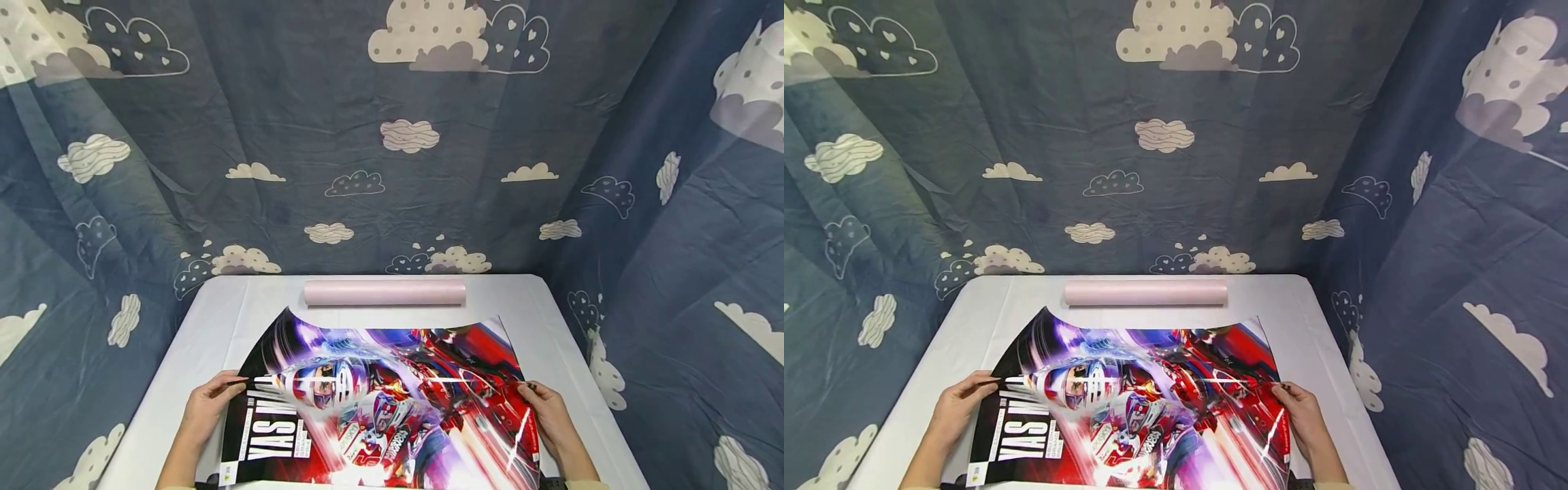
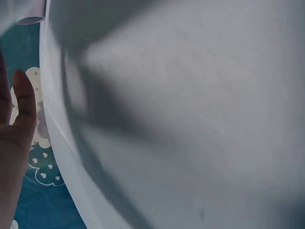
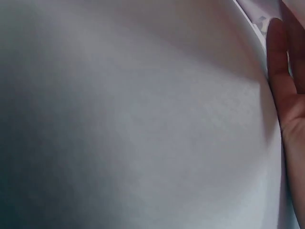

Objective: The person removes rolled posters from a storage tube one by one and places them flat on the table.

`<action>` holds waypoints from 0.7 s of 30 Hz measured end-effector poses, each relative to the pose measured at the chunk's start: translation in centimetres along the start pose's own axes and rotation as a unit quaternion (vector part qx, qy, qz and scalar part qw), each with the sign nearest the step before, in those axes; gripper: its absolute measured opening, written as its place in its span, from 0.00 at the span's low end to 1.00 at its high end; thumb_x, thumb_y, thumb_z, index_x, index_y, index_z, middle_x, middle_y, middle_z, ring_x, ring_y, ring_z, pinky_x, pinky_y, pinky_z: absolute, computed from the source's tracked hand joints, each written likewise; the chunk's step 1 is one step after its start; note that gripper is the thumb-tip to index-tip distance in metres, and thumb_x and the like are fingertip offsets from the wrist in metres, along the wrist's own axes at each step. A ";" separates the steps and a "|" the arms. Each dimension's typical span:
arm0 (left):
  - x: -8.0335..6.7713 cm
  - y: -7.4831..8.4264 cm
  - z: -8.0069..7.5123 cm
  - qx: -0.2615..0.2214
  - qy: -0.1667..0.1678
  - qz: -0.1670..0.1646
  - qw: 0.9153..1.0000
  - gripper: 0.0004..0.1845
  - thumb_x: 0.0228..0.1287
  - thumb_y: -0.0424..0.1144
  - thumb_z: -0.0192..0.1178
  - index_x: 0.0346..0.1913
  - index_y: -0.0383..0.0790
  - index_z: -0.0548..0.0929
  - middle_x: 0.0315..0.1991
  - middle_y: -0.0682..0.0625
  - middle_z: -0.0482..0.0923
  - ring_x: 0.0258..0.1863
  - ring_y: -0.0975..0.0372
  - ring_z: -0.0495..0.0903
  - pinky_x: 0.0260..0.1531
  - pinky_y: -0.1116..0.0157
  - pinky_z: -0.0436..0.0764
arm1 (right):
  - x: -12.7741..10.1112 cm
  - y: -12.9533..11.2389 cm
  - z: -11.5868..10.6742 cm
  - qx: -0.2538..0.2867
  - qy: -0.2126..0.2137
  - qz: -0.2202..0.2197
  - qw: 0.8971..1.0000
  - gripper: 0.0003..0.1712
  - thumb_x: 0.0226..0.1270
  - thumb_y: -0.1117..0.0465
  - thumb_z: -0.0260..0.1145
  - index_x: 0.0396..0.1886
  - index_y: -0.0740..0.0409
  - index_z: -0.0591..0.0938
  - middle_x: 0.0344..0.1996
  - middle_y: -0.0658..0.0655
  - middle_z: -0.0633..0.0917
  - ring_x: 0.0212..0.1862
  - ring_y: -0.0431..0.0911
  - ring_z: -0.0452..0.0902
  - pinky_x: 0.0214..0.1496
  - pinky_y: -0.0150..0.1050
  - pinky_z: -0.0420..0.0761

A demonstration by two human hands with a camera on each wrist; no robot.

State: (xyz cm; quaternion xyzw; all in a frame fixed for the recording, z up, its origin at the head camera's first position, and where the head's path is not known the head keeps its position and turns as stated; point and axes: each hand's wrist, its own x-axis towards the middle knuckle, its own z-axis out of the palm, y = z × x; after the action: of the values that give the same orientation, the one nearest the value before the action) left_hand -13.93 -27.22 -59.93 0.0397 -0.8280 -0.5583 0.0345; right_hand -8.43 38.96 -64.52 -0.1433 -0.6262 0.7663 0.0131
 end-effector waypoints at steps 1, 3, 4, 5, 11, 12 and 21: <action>0.1 -0.1 0.0 0.005 -0.009 -0.008 1.000 0.14 0.71 0.40 0.70 0.51 0.32 0.91 0.45 0.73 0.84 0.48 0.84 0.79 0.50 0.85 0.77 | 0.0 -0.2 -0.1 -0.011 0.003 0.002 1.000 0.16 0.81 0.63 0.63 0.35 0.42 0.91 0.32 0.41 0.89 0.35 0.34 0.86 0.36 0.30 0.89; 0.3 -0.2 -0.2 0.022 -0.027 -0.029 0.999 0.17 0.71 0.45 0.71 0.55 0.37 0.91 0.45 0.70 0.87 0.48 0.82 0.80 0.50 0.83 0.77 | 0.3 -0.5 -0.1 -0.038 0.005 0.007 0.999 0.13 0.81 0.62 0.64 0.38 0.42 0.92 0.35 0.39 0.89 0.38 0.33 0.86 0.39 0.30 0.89; 0.4 -0.2 -0.3 0.032 -0.038 -0.041 0.998 0.19 0.71 0.48 0.71 0.57 0.40 0.90 0.46 0.69 0.87 0.47 0.81 0.80 0.49 0.82 0.77 | 0.4 -0.7 -0.2 -0.054 0.004 0.010 0.999 0.11 0.80 0.61 0.65 0.42 0.43 0.92 0.36 0.39 0.89 0.39 0.34 0.86 0.39 0.31 0.89; 0.5 -0.2 -0.4 0.044 -0.047 -0.051 0.997 0.21 0.70 0.50 0.71 0.59 0.42 0.89 0.48 0.69 0.87 0.47 0.81 0.80 0.49 0.81 0.77 | 0.5 -0.9 -0.2 -0.073 0.002 0.012 0.997 0.10 0.80 0.60 0.66 0.46 0.44 0.92 0.37 0.38 0.89 0.40 0.34 0.86 0.40 0.32 0.89; 0.9 -0.6 -0.6 0.055 -0.095 -0.071 0.991 0.28 0.68 0.45 0.73 0.68 0.40 0.82 0.47 0.54 0.88 0.42 0.73 0.84 0.45 0.73 0.81 | 1.3 -1.7 -0.2 -0.179 -0.027 0.028 0.983 0.30 0.75 0.60 0.71 0.73 0.60 0.76 0.40 0.38 0.92 0.42 0.37 0.89 0.43 0.35 0.89; 0.9 -0.7 -0.5 0.050 -0.100 -0.072 0.991 0.29 0.68 0.44 0.74 0.68 0.39 0.82 0.45 0.52 0.88 0.40 0.72 0.84 0.44 0.72 0.82 | 1.4 -1.7 -0.3 -0.196 -0.030 0.029 0.980 0.33 0.75 0.59 0.71 0.75 0.61 0.73 0.41 0.39 0.92 0.42 0.37 0.89 0.43 0.34 0.89; 1.4 -0.8 0.3 0.211 -0.131 -0.032 0.968 0.24 0.71 0.50 0.70 0.64 0.44 0.83 0.30 0.54 0.79 0.25 0.66 0.72 0.30 0.67 0.72 | 2.0 -2.9 -0.5 -0.455 -0.053 -0.023 0.889 0.35 0.71 0.52 0.74 0.71 0.64 0.77 0.26 0.50 0.79 0.27 0.38 0.69 0.34 0.34 0.71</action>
State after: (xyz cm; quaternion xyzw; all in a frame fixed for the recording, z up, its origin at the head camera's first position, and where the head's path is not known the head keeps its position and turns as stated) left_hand -15.28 -27.41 -60.78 -0.0012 -0.9225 -0.3725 -0.1015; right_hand -10.67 40.50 -62.24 -0.0780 -0.9091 0.4034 -0.0690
